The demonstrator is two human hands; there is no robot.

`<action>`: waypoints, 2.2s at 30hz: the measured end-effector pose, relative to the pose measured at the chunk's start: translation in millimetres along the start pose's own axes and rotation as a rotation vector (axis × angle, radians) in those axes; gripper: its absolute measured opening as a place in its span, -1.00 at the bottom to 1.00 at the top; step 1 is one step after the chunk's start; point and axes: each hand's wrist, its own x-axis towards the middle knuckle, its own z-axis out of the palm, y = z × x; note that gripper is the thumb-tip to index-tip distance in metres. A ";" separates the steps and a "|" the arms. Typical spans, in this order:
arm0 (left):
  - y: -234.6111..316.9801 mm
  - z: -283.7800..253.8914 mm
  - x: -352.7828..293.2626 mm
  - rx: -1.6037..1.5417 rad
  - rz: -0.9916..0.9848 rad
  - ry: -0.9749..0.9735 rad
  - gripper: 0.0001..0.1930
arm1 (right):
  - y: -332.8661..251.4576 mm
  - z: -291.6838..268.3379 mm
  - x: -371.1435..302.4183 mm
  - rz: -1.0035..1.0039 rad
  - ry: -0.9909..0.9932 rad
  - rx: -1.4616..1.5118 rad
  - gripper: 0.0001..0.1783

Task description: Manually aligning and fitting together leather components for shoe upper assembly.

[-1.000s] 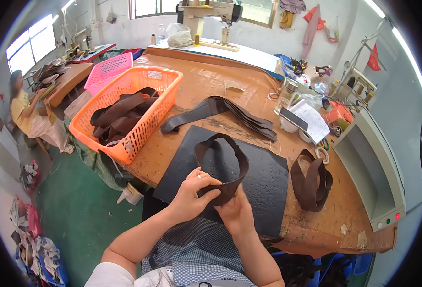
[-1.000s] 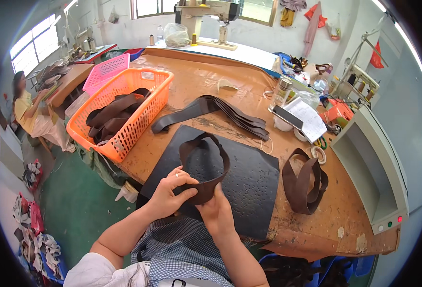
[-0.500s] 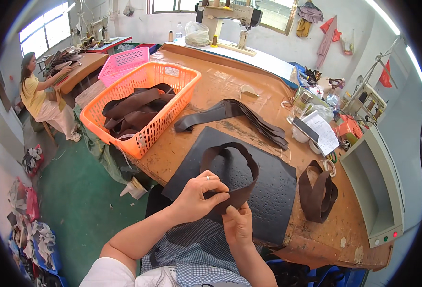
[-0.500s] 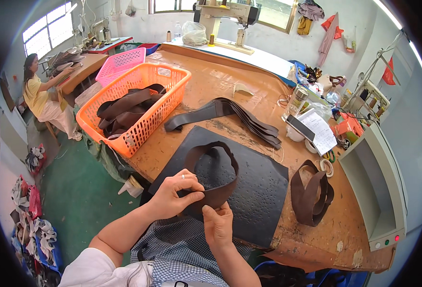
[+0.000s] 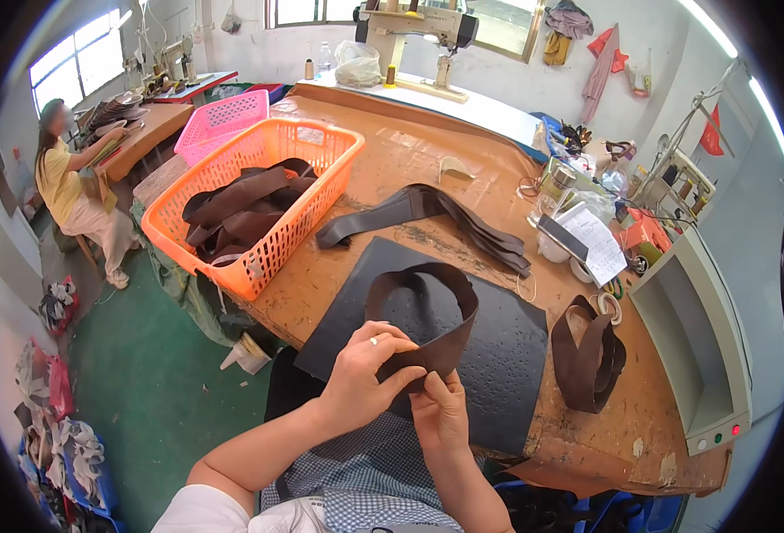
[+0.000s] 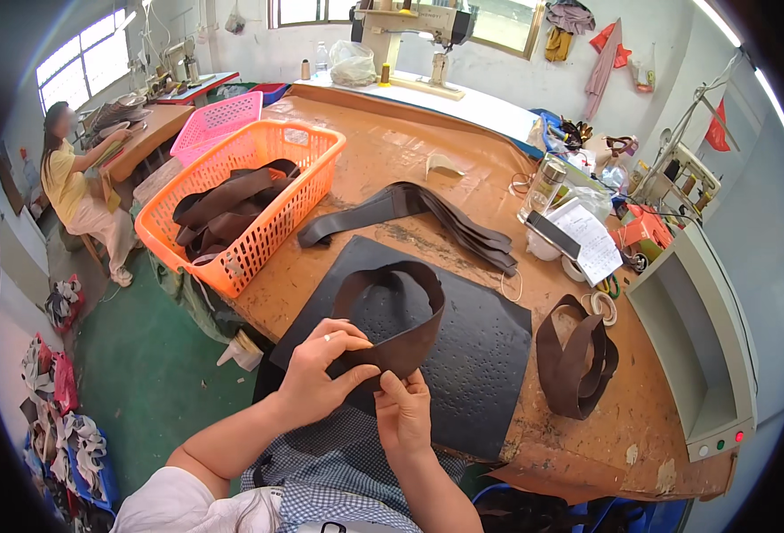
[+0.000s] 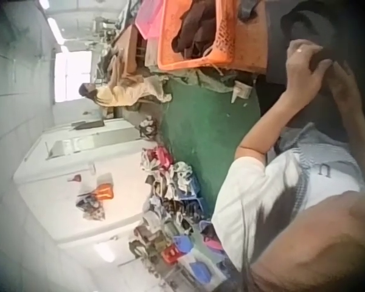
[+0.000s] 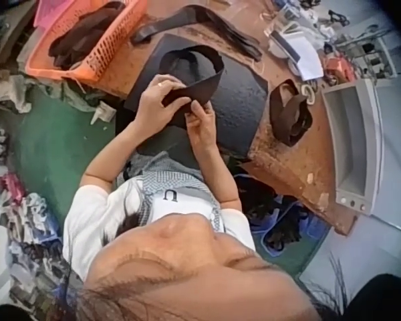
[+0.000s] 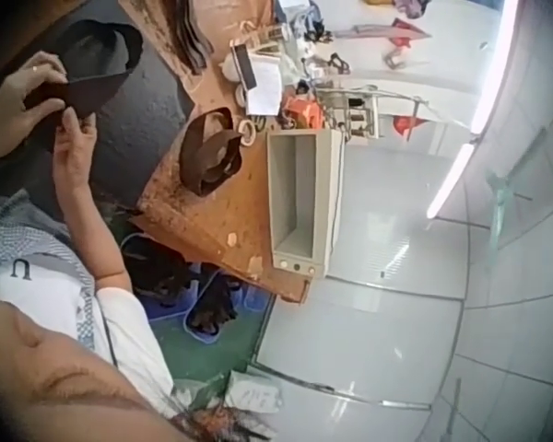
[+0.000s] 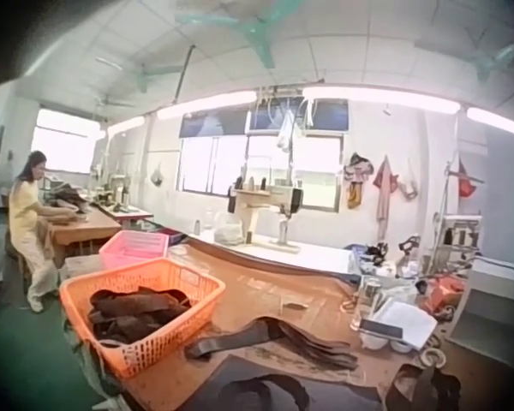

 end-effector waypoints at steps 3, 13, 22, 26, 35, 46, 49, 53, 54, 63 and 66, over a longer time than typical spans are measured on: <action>9.2 13.8 6.4 0.329 0.125 0.336 -0.73 | -5.9 3.4 7.0 -0.043 0.084 0.121 -0.71; -31.3 49.1 -24.0 -1.436 -0.820 0.226 -0.80 | 4.2 7.4 6.6 0.004 0.045 0.253 -0.69; -19.8 49.2 -23.0 -1.244 -0.747 0.230 -0.81 | 7.7 -1.1 0.6 0.007 0.059 0.161 -0.62; -7.0 49.8 -21.4 -1.170 -0.770 0.301 -0.76 | 14.3 4.8 -0.9 0.024 0.077 0.130 -0.63; -32.4 56.0 11.5 -1.098 -0.981 0.338 -0.73 | 16.6 5.0 7.2 0.066 0.164 0.136 -0.68; -42.7 77.6 -15.9 -0.925 -0.752 0.141 -0.75 | -7.7 -11.8 12.4 0.049 0.316 0.291 -0.74; -42.2 82.3 -20.7 -0.959 -0.673 0.154 -0.76 | -16.9 -11.2 9.8 0.058 0.294 0.296 -0.73; -35.4 86.6 -19.1 -1.033 -0.669 0.133 -0.81 | -26.9 -8.2 0.0 0.018 0.252 0.243 -0.69; -35.2 87.0 -18.8 -1.054 -0.670 0.136 -0.82 | -27.1 -8.4 -3.3 -0.004 0.205 0.187 -0.68; -33.1 103.0 -3.2 -1.115 -0.757 0.103 -0.78 | -71.7 7.7 -12.2 -0.887 0.103 -1.618 -0.58; -25.3 104.5 -1.1 -1.096 -0.779 0.088 -0.78 | -87.0 -7.0 19.1 -0.943 0.065 -1.990 -0.56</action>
